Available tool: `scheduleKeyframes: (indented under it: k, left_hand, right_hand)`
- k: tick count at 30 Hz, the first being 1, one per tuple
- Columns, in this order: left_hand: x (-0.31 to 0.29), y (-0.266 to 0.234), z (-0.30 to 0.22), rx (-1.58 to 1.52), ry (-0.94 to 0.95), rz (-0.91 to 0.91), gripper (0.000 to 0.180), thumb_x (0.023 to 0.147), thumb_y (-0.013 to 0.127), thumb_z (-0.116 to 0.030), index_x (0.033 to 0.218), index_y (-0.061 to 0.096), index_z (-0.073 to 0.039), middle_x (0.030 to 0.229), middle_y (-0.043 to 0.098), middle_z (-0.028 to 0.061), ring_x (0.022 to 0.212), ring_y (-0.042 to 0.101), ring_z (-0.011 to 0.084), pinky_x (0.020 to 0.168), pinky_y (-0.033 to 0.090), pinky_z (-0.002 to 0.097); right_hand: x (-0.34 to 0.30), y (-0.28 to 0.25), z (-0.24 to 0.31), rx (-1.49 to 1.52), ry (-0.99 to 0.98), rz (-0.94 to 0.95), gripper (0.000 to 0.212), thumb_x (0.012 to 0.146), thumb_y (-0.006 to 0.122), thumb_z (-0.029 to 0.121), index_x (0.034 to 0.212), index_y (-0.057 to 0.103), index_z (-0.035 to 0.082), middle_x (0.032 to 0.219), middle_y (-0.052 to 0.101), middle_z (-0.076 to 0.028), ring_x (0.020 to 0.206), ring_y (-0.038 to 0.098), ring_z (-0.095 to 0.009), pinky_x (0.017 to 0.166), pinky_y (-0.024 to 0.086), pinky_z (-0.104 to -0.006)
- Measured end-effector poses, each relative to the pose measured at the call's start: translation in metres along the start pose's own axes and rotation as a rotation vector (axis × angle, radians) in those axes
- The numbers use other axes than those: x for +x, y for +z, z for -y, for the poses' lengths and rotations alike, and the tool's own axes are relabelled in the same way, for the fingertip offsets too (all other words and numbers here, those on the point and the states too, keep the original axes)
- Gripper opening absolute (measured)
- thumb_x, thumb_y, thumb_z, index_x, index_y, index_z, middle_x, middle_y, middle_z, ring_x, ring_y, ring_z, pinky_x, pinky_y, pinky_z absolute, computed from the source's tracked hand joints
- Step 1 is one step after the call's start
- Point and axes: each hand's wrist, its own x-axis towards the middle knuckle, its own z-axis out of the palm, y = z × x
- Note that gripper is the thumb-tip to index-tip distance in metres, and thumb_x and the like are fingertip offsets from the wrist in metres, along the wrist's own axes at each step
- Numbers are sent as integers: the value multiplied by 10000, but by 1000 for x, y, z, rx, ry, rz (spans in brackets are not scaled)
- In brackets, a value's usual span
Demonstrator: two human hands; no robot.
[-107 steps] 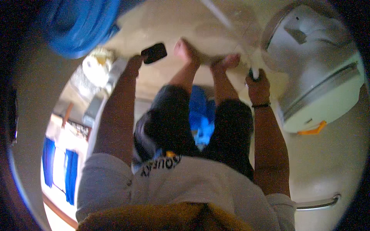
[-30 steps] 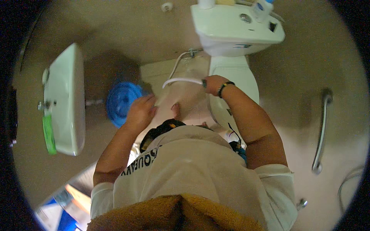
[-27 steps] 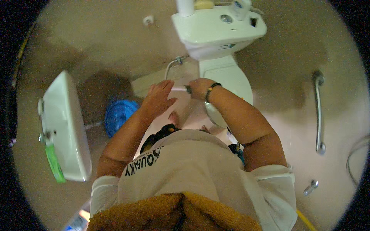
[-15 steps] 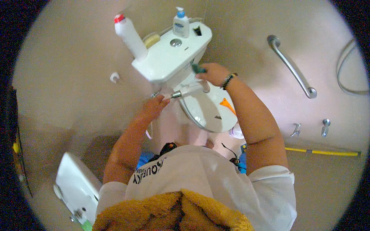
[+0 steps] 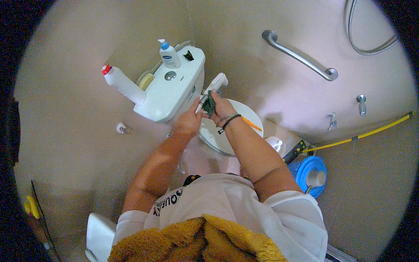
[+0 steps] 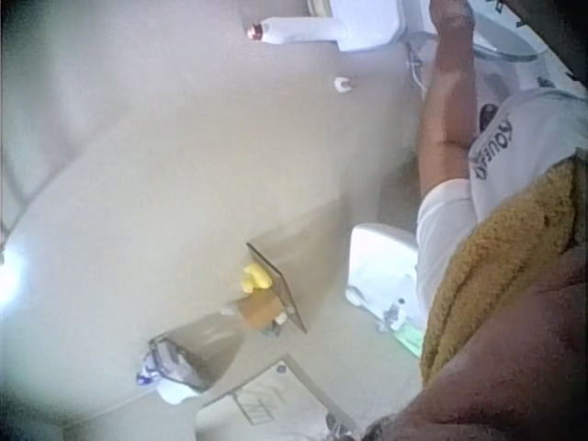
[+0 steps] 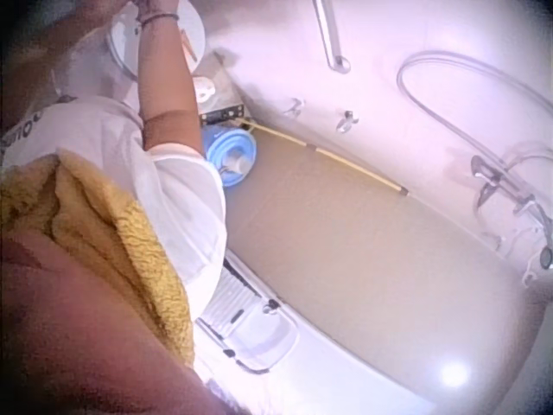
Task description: The person unscrews and removes a bidet hose from a wall connection, cleans the connection points with a cloth and a scraper tool, and then reattaches the hose by hand.
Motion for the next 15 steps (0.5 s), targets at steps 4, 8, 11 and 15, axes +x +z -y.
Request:
scheduleKeyframes:
  k: [4,8,11,15]
  left_hand:
    - [-4,9,-21,36,77,73,477,807,371,-264,1242,229,-129,856,542,221,797,522,360,711,393,438]
    - [-2,13,-12,-66,146,-14,489,799,390,-261,1239,235,-112,867,535,231,807,514,369,722,387,443]
    - [-3,4,-4,-161,164,-46,509,794,408,-268,1239,232,-93,887,523,247,826,506,383,735,384,436]
    - [-14,1,-16,-117,103,30,507,796,397,-270,1244,225,-107,873,525,249,807,507,384,722,381,446]
  right_hand:
    - [16,-11,-4,-163,-167,-168,390,776,479,399,933,488,42,736,539,-55,628,511,-144,532,419,-272]
    - [18,-29,-2,-382,-227,-124,372,759,512,376,900,503,32,688,524,-42,550,485,-123,456,375,-251]
    - [11,-18,-7,-353,-307,-40,346,769,504,363,862,505,29,669,518,-46,531,491,-127,449,386,-256]
    - [18,-25,-6,-71,-248,10,314,780,502,317,848,486,11,668,526,-69,556,534,-167,496,452,-285]
